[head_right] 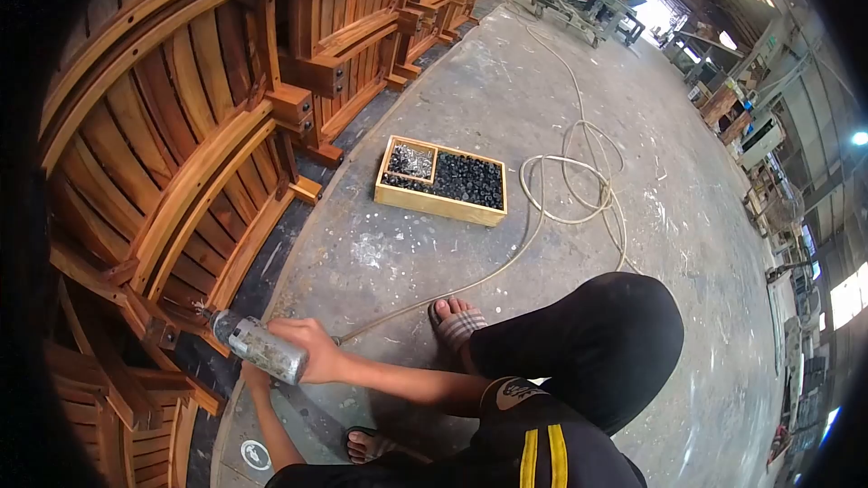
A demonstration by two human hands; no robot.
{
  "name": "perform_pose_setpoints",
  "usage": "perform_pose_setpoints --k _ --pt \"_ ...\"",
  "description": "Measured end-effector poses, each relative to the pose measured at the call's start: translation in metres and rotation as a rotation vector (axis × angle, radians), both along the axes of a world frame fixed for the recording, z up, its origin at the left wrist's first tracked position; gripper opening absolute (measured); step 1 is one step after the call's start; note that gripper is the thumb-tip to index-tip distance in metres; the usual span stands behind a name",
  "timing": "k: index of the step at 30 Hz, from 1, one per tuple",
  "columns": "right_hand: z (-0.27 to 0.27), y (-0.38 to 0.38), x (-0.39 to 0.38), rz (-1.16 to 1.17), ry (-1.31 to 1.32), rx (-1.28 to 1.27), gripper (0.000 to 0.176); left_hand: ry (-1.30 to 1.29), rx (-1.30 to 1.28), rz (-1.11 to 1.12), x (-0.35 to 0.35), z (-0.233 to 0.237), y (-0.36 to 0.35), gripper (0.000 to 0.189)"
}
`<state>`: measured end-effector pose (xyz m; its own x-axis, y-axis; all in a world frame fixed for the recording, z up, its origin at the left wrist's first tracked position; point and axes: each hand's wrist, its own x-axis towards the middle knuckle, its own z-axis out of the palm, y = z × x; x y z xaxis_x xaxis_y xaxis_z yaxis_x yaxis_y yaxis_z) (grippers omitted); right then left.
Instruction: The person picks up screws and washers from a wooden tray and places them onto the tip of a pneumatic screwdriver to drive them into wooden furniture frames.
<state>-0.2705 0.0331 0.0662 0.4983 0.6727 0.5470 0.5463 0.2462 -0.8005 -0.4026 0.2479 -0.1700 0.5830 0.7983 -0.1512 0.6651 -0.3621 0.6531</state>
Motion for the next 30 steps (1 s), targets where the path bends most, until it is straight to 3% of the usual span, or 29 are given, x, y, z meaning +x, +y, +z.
perform_pose_setpoints --k 3,5,6,7,11,15,17,18,20,22,24,27,30 --pt "-0.004 0.003 -0.004 0.014 -0.013 0.066 0.049 -0.169 -0.100 0.119 0.002 0.018 -0.009 0.035" --pt "-0.003 0.004 -0.006 0.042 -0.016 0.034 0.046 -0.109 0.082 -0.021 -0.003 -0.003 -0.004 0.033" --pt "-0.001 0.005 -0.007 0.052 -0.017 0.025 0.046 -0.371 -0.029 0.107 -0.003 -0.026 -0.004 0.032" --pt "-0.001 0.006 -0.008 0.049 -0.025 0.054 0.044 -0.373 -0.023 0.107 -0.005 -0.027 -0.004 0.032" --pt "-0.003 0.008 -0.008 0.043 -0.046 0.105 0.042 -0.409 0.133 -0.088 -0.011 -0.046 0.003 0.035" --pt "-0.008 0.008 -0.007 0.026 -0.044 0.110 0.043 -0.492 -0.057 -0.061 -0.008 -0.013 -0.011 0.034" --pt "-0.009 0.008 -0.006 0.043 -0.020 0.089 0.044 -0.502 -0.100 -0.068 -0.006 -0.011 -0.011 0.033" --pt "-0.009 0.009 -0.006 0.048 -0.012 0.084 0.044 -0.595 -0.262 -0.017 -0.008 -0.032 -0.005 0.033" --pt "-0.007 0.009 -0.007 0.044 0.011 0.134 0.042 -0.678 -0.423 0.031 -0.008 -0.031 -0.008 0.033" --pt "-0.013 0.008 -0.009 0.044 0.013 0.094 0.048 -0.819 -0.985 0.379 -0.004 0.027 -0.038 0.031" --pt "-0.013 0.007 -0.009 0.041 0.011 0.058 0.054 -0.850 -1.221 0.526 0.001 0.050 -0.048 0.029" --pt "-0.003 0.005 -0.013 0.074 0.038 0.015 0.047 -0.882 -1.326 0.603 -0.007 0.077 -0.057 0.028" --pt "-0.001 0.003 -0.020 0.151 0.006 0.011 0.037 -0.968 -1.191 0.602 -0.026 0.117 -0.056 0.026"
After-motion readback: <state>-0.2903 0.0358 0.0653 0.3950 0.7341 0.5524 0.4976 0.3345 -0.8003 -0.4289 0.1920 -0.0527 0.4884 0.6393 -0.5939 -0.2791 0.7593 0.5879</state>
